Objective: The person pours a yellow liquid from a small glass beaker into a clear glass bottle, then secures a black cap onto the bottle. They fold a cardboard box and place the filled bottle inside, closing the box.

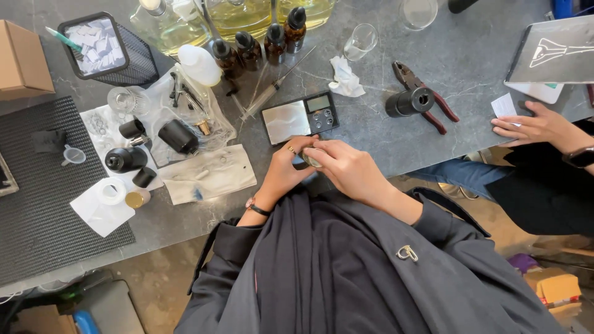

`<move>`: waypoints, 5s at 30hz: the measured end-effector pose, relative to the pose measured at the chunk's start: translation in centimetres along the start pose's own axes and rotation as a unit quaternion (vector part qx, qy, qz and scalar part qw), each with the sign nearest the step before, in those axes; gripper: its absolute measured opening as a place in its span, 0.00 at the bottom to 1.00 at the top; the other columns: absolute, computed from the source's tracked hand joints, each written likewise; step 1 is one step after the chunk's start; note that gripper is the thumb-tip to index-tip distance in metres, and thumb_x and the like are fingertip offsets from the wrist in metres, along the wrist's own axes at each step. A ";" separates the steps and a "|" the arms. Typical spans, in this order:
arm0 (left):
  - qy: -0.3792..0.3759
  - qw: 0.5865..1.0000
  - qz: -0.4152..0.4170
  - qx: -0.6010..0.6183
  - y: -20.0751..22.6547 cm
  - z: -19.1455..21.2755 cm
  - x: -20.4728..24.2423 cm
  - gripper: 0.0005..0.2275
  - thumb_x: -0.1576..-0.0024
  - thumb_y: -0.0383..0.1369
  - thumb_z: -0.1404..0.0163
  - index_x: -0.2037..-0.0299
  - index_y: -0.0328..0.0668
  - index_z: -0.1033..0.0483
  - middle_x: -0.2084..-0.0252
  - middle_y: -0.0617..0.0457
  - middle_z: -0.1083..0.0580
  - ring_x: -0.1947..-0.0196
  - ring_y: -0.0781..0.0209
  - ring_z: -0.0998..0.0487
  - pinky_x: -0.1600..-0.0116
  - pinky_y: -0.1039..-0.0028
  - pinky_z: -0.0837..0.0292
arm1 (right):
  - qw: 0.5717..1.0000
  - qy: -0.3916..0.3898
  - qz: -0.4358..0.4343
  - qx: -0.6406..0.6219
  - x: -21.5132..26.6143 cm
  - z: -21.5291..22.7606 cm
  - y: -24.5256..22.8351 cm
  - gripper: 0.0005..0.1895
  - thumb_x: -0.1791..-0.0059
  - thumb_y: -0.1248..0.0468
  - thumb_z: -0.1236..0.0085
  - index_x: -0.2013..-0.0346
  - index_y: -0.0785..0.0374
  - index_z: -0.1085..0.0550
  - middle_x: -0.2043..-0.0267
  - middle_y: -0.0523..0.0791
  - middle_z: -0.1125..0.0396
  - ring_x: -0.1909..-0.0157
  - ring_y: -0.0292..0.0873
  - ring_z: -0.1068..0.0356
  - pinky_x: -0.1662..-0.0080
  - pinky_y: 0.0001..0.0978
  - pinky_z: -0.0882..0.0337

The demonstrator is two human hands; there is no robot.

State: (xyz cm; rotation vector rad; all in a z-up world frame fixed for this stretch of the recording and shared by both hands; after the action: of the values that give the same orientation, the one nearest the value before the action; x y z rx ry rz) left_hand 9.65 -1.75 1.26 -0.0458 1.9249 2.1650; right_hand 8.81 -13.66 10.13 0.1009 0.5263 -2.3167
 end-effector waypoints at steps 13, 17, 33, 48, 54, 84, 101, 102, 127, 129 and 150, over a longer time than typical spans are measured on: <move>0.015 0.999 -0.011 -0.026 0.0 0.0 0.4 0.23 0.55 0.26 0.31 0.48 0.40 0.21 0.49 0.46 0.21 0.44 0.49 0.21 0.38 0.62 0.28 | 0.995 0.057 -0.076 -0.032 1.0 9.7 4.7 0.27 0.52 0.57 0.31 0.39 0.56 0.26 0.40 0.48 0.33 0.45 0.49 0.26 0.53 0.40 0.24; 0.006 0.998 -0.014 -0.059 1.5 0.4 0.6 0.24 0.55 0.28 0.31 0.47 0.41 0.22 0.48 0.47 0.22 0.43 0.50 0.22 0.38 0.62 0.27 | 0.992 0.029 -0.053 -0.114 0.1 8.4 2.2 0.19 0.50 0.60 0.34 0.44 0.57 0.24 0.48 0.47 0.30 0.48 0.51 0.26 0.52 0.41 0.24; 0.054 0.985 -0.015 -0.160 3.1 1.3 1.8 0.25 0.54 0.26 0.33 0.44 0.42 0.23 0.49 0.50 0.21 0.47 0.50 0.20 0.42 0.62 0.23 | 0.944 0.101 -0.230 0.214 5.0 9.2 14.4 0.33 0.56 0.53 0.27 0.38 0.49 0.27 0.39 0.44 0.38 0.42 0.50 0.35 0.51 0.43 0.29; 0.115 0.974 0.027 -0.191 3.6 4.4 2.7 0.27 0.54 0.29 0.32 0.42 0.42 0.24 0.47 0.49 0.21 0.45 0.50 0.21 0.39 0.61 0.27 | 0.939 0.068 -0.308 0.136 6.2 6.5 20.7 0.35 0.56 0.55 0.29 0.36 0.44 0.31 0.50 0.40 0.35 0.49 0.48 0.29 0.52 0.47 0.24; 0.169 0.946 -0.011 -0.275 10.3 4.1 1.8 0.41 0.57 0.33 0.29 0.33 0.31 0.36 0.36 0.35 0.31 0.35 0.35 0.31 0.32 0.50 0.36 | 0.948 0.058 -0.282 0.138 6.0 6.5 21.8 0.35 0.57 0.56 0.29 0.36 0.44 0.31 0.51 0.39 0.37 0.48 0.46 0.31 0.52 0.46 0.22; 0.020 0.975 -0.032 -0.218 -2.0 -23.7 -16.9 0.31 0.56 0.38 0.32 0.39 0.57 0.30 0.45 0.62 0.25 0.45 0.58 0.21 0.44 0.68 0.23 | 0.942 0.202 -0.243 0.113 13.6 4.6 29.9 0.33 0.56 0.59 0.33 0.36 0.58 0.29 0.52 0.48 0.40 0.53 0.52 0.38 0.50 0.47 0.34; -0.086 0.936 -0.075 -0.332 3.6 -23.3 -18.4 0.50 0.64 0.37 0.26 0.29 0.35 0.42 0.32 0.34 0.36 0.31 0.39 0.33 0.30 0.54 0.34 | 0.905 0.220 -0.337 0.140 15.7 7.6 35.7 0.31 0.56 0.66 0.32 0.38 0.56 0.29 0.51 0.47 0.42 0.50 0.54 0.40 0.47 0.50 0.36; -0.116 0.879 -0.055 -0.460 3.9 -21.4 -17.2 0.46 0.64 0.40 0.27 0.32 0.40 0.37 0.32 0.38 0.36 0.30 0.43 0.37 0.29 0.52 0.40 | 0.909 0.201 -0.343 0.127 15.7 7.7 35.8 0.32 0.56 0.64 0.31 0.37 0.56 0.30 0.50 0.47 0.42 0.49 0.55 0.39 0.46 0.51 0.36; -0.053 0.911 -0.054 -0.405 14.2 -6.2 -24.2 0.11 0.39 0.41 0.48 0.47 0.60 0.26 0.46 0.65 0.27 0.49 0.58 0.21 0.49 0.64 0.27 | 0.942 0.010 -0.327 0.070 3.0 19.0 48.0 0.15 0.43 0.63 0.44 0.41 0.52 0.24 0.58 0.47 0.30 0.52 0.52 0.25 0.50 0.48 0.26; -0.040 0.925 -0.043 -0.376 13.4 -6.2 -30.3 0.09 0.39 0.40 0.47 0.49 0.61 0.25 0.52 0.63 0.25 0.53 0.55 0.19 0.52 0.62 0.25 | 0.932 0.031 -0.352 0.083 0.6 19.0 52.5 0.14 0.43 0.62 0.43 0.42 0.53 0.23 0.59 0.47 0.29 0.53 0.53 0.25 0.51 0.48 0.26; -0.001 0.907 0.421 0.033 -10.3 -18.3 -57.5 0.39 0.43 0.46 0.45 0.25 0.37 0.48 0.26 0.29 0.43 0.25 0.32 0.45 0.28 0.42 0.48 | 0.840 -0.055 -0.529 0.105 -10.0 14.2 74.8 0.17 0.52 0.65 0.41 0.52 0.72 0.23 0.55 0.63 0.27 0.50 0.70 0.26 0.51 0.61 0.25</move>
State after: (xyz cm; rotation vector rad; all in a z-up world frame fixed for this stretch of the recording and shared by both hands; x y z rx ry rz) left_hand 65.00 -27.84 -0.55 0.9705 2.2754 2.5384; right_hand 68.83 -60.49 -0.23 -0.3032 0.2720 -3.4349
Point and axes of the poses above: each hand's wrist, its own x-axis away from the middle knuckle, its own z-axis out of the back of the hand, y = z × x, the point moved 8 cm from there along -x, towards the middle knuckle
